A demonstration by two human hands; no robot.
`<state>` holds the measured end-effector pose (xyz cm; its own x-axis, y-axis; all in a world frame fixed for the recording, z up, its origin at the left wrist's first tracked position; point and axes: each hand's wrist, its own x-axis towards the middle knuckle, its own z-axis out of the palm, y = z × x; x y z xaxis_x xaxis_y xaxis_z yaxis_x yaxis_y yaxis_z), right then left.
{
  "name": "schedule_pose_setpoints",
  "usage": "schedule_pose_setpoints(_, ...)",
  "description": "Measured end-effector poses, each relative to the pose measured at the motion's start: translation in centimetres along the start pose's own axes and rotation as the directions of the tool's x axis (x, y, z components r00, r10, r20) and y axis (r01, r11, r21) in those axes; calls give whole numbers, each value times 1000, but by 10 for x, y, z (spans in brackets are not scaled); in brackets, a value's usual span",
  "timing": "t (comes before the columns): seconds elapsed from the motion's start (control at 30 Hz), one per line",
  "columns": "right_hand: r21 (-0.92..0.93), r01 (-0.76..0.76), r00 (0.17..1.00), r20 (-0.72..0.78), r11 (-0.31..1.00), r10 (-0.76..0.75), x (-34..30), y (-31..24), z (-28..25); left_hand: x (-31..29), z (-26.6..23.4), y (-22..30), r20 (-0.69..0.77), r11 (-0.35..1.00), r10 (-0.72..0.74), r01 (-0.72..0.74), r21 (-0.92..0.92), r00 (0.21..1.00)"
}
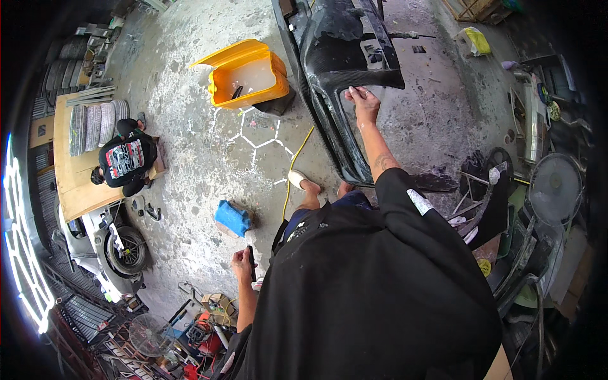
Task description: The person repeatedly wipes a large black carbon-fiber automotive part with a small black sponge, dipping the sponge into a yellow tub of water between passes. The person rotates the part to reach different edges and surfaces, continuing the wiping motion across the piece.
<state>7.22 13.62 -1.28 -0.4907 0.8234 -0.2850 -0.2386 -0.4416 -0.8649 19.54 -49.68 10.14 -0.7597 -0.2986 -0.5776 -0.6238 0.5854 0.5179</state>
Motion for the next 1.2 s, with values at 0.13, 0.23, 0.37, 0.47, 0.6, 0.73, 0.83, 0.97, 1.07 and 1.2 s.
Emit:
schedule_pose_setpoints(0.13, -31, 23, 1000, -9, 999, -23, 2, 4, 2, 2, 0, 5, 8, 999, 12, -12, 34, 1000)
schedule_pose_setpoints(0.23, -42, 35, 999, -25, 999, -36, 2, 5, 1, 4, 2, 10, -1, 1000, 29, -29, 5, 1000)
schedule_pose_setpoints(0.37, -132, 56, 998, -14, 990, -59, 3, 4, 2, 7, 3, 17, 8, 998, 64, -64, 8, 998)
schedule_pose_setpoints(0.47, -146, 62, 997, -29, 987, -67, 2, 4, 3, 5, 5, 20, 14, 998, 67, -68, 14, 998)
schedule_pose_setpoints(0.6, -143, 55, 997, -47, 988, -62, 2, 4, 4, 5, 8, 24, 14, 998, 59, -59, 4, 998)
schedule_pose_setpoints(0.73, -210, 77, 996, -35, 975, -86, -2, 2, 7, 9, 8, 18, 10, 999, 52, -52, 12, 999)
schedule_pose_setpoints(0.83, -160, 77, 994, -61, 984, -87, -2, 2, 9, 12, 9, 16, 4, 999, 54, -54, -6, 999)
schedule_pose_setpoints(0.97, -171, 96, 991, -77, 981, -110, -5, 3, 11, 13, 12, 14, 6, 998, 63, -63, 2, 998)
schedule_pose_setpoints(1.07, -227, 102, 991, -58, 968, -118, -4, 4, 9, 11, 15, 15, 3, 998, 69, -69, -5, 998)
schedule_pose_setpoints(1.2, 47, -20, 997, -74, 999, 24, -2, 7, 7, 10, 11, 16, 3, 999, 49, -49, 7, 999)
